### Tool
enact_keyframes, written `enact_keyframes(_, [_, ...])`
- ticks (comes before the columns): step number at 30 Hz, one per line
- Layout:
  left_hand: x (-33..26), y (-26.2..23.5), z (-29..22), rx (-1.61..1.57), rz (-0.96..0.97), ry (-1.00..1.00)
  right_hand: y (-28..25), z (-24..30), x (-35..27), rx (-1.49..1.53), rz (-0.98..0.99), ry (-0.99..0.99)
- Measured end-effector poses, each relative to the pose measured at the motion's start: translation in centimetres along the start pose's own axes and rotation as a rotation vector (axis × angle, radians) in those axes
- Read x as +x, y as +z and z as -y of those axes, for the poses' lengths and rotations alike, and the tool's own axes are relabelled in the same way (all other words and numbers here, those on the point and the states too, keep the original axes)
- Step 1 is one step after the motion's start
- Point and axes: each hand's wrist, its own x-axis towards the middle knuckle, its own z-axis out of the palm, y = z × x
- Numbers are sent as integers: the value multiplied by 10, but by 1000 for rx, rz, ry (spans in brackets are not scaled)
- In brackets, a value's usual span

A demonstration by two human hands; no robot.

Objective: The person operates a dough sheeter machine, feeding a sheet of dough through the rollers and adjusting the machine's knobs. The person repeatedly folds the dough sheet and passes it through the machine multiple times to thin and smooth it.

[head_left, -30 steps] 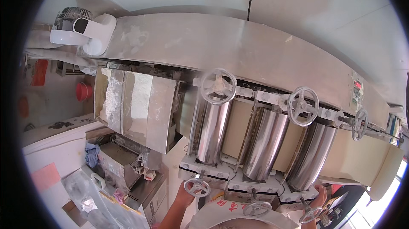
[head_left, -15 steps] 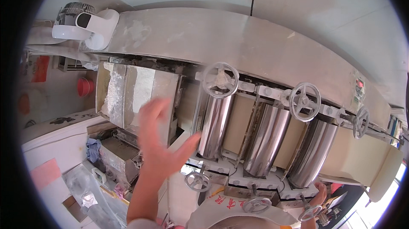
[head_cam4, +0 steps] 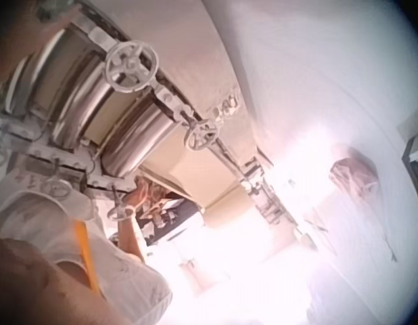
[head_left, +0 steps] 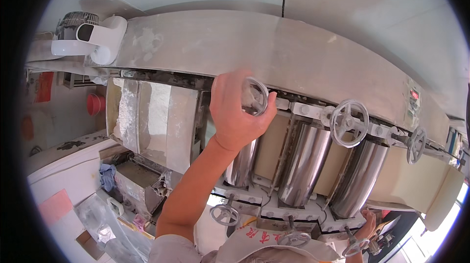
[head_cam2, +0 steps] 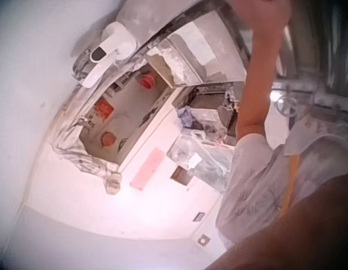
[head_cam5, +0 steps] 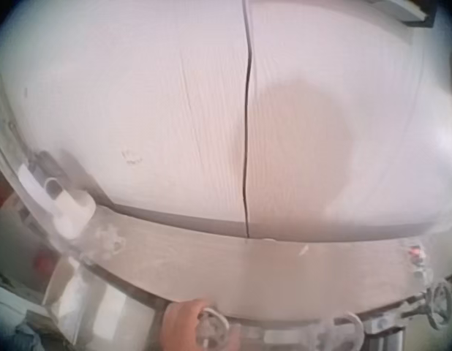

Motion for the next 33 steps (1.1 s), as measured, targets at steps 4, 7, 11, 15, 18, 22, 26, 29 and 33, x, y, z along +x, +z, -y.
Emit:
enact_keyframes(4, [2,0,2,-37,-22,30,2,11,2,168,-31,201])
enact_keyframes(7, [1,1,2,-73,-18,-8,3,6,1,155,-41,186])
enact_keyframes(11, [3,1,5,-86,-12,37,3,10,2,161,-43,195])
enact_keyframes(15, [6,0,7,-100,-3,74,3,8,2,142,-48,139])
enact_keyframes(18, [3,-2,7,-68,36,60,2,14,1,98,-38,129])
enact_keyframes(22, [2,-16,0,-28,186,-6,-2,16,1,108,-8,179])
enact_keyframes(26, [0,-66,-16,-26,174,-39,2,14,3,-23,-20,-50])
enact_keyframes(29, [-38,-128,-16,-125,202,-167,7,19,-1,4,-74,-23])
enact_keyframes(33, [-129,-205,-37,-28,137,-611,8,11,0,172,-98,113])
